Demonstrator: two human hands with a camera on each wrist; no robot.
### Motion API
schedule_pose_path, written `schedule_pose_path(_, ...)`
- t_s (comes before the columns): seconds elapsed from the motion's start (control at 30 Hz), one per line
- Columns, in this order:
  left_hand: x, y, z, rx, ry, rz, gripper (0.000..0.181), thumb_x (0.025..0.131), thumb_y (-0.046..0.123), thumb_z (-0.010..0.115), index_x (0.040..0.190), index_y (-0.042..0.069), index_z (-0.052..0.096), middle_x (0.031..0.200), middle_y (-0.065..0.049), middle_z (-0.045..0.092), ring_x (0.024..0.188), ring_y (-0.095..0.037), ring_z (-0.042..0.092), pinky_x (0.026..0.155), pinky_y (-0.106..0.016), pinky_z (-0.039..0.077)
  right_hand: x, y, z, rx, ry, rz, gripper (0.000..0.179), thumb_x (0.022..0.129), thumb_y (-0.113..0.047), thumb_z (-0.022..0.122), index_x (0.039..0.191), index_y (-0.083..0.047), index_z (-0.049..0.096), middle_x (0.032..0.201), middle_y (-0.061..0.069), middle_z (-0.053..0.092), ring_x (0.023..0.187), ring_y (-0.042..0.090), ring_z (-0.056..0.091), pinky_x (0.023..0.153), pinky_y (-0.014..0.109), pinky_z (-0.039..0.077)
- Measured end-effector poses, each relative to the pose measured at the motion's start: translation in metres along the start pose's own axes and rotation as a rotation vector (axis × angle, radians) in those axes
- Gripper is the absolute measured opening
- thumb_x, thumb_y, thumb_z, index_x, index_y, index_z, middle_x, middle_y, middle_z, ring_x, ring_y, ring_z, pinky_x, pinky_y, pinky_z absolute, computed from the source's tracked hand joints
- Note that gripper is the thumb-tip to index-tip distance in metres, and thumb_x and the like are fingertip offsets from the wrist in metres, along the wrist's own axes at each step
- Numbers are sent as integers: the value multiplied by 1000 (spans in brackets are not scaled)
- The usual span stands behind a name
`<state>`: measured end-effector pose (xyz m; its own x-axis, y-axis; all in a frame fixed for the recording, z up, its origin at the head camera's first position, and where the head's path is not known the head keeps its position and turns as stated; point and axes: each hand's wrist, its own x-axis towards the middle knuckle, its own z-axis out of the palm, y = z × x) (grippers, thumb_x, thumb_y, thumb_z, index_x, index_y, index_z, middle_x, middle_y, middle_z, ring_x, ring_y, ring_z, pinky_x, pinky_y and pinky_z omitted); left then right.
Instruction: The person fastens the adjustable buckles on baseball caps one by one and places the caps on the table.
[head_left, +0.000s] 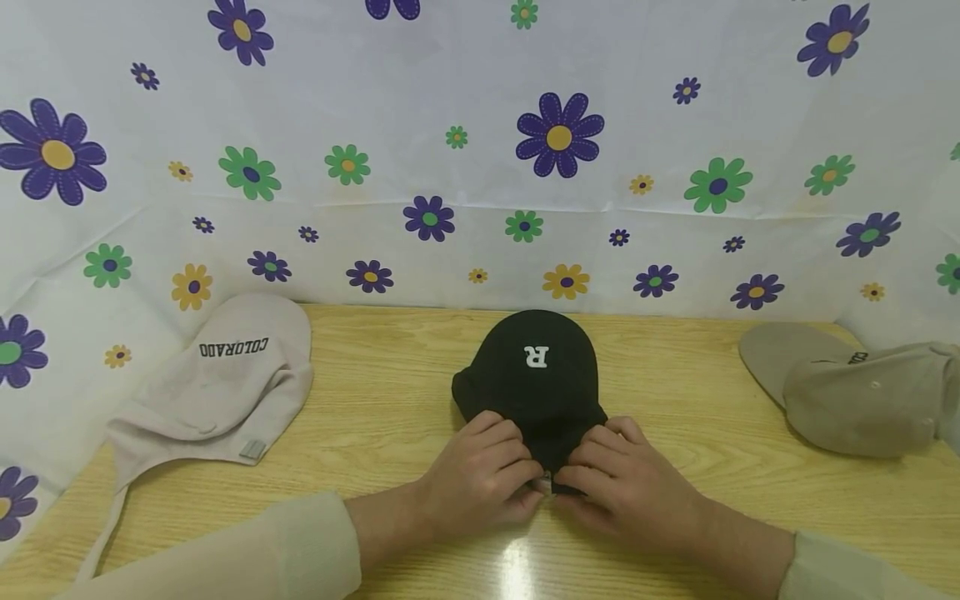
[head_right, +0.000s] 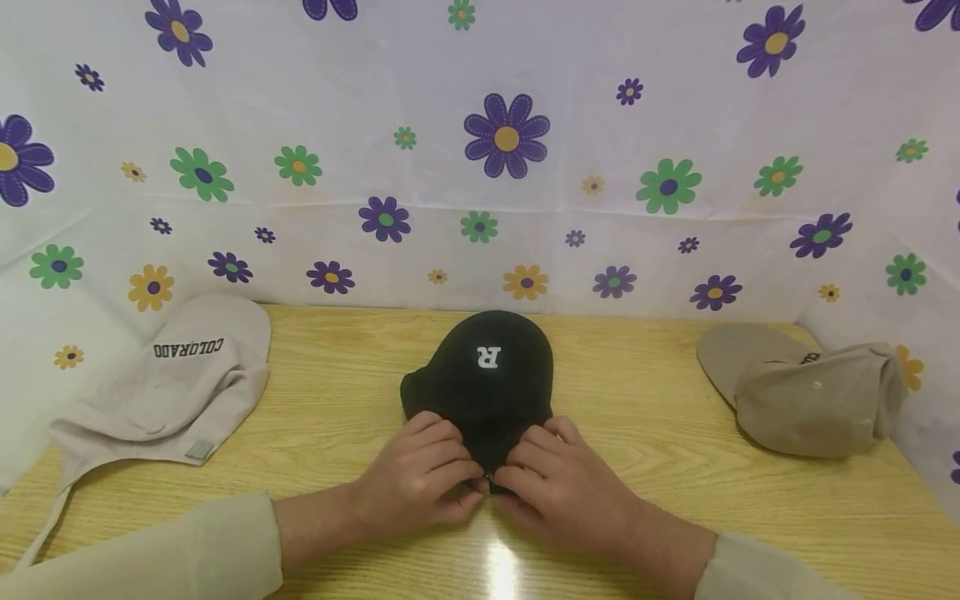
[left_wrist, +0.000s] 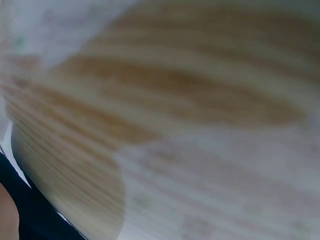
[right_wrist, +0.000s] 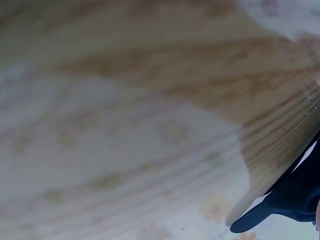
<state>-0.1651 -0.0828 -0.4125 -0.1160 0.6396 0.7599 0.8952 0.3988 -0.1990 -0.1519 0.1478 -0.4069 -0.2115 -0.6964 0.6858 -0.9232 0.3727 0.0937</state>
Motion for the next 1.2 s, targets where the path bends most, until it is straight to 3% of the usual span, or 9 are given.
schedule_pose_path(0.37, 0, 0, 0, 4, 5, 9, 7, 78, 19, 69, 72, 17, 71, 70, 6, 62, 71, -12, 56, 73, -27, 43, 1, 2, -1, 20, 22, -32, 26, 100, -30, 57, 84, -17, 73, 82, -7, 63, 79, 13, 55, 79, 34, 39)
schedule_pose_path(0.97, 1, -1, -1, 6, -17, 9, 4, 77, 19, 71, 75, 16, 70, 74, 6, 61, 76, -14, 56, 75, -28, 44, 2, 3, -2, 48, 41, -32, 22, 92, -21, 53, 76, -17, 67, 77, -8, 61, 75, 12, 53, 77, 32, 38)
schedule_pose_path(1.2, 1, 0, -2, -5, -20, -1, 4, 76, 19, 73, 77, 16, 72, 84, 4, 60, 79, -13, 55, 75, -26, 45, 2, 2, -4, 20, 34, -33, 22, 91, -22, 49, 75, -16, 63, 75, -7, 59, 76, 13, 53, 78, 33, 38)
